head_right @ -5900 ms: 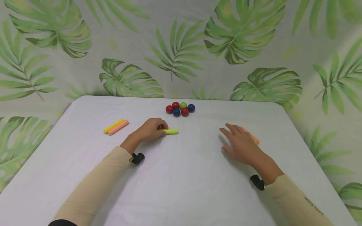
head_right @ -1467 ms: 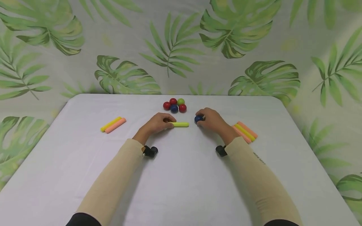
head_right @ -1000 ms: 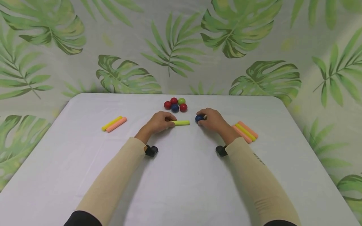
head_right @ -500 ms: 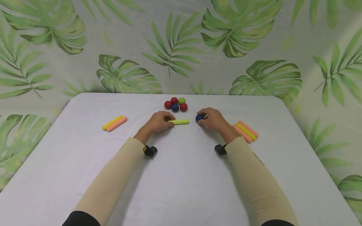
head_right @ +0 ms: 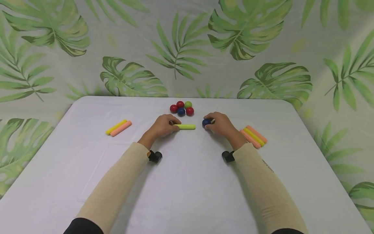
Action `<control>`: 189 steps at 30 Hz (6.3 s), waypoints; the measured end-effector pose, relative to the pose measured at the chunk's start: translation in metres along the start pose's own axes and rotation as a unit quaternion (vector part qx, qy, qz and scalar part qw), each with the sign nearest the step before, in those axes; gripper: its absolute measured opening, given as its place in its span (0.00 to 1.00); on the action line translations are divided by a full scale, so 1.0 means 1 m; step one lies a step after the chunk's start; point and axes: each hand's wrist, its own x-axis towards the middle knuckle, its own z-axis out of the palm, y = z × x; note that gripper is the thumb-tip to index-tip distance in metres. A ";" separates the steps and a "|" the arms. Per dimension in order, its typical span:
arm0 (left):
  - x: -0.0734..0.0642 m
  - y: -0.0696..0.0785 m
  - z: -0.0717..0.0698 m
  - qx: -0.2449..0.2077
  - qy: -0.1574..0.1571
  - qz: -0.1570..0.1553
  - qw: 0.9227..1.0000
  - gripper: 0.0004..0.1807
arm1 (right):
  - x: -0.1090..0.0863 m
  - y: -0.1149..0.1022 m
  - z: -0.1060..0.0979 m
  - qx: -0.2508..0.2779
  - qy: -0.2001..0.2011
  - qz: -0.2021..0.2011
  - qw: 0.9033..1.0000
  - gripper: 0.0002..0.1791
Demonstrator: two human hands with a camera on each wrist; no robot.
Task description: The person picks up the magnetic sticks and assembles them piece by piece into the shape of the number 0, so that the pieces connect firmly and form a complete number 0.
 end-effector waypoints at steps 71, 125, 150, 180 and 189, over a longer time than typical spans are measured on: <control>0.001 0.011 0.004 -0.012 0.027 0.016 0.999 0.13 | 0.000 -0.008 0.004 0.018 -0.014 -0.027 0.999 0.22; 0.027 -0.022 -0.026 0.028 0.091 -0.058 0.994 0.22 | -0.002 -0.004 0.003 0.035 -0.022 -0.029 0.999 0.22; 0.009 -0.032 -0.051 0.129 0.065 -0.072 0.987 0.21 | -0.001 -0.005 0.002 0.042 -0.028 -0.024 0.998 0.22; 0.000 -0.040 -0.048 0.035 0.022 -0.023 0.999 0.21 | 0.011 0.001 0.003 0.048 -0.007 -0.018 0.999 0.22; 0.002 -0.039 -0.041 0.015 0.015 -0.012 1.000 0.21 | 0.014 0.006 0.002 0.059 -0.007 -0.013 0.998 0.23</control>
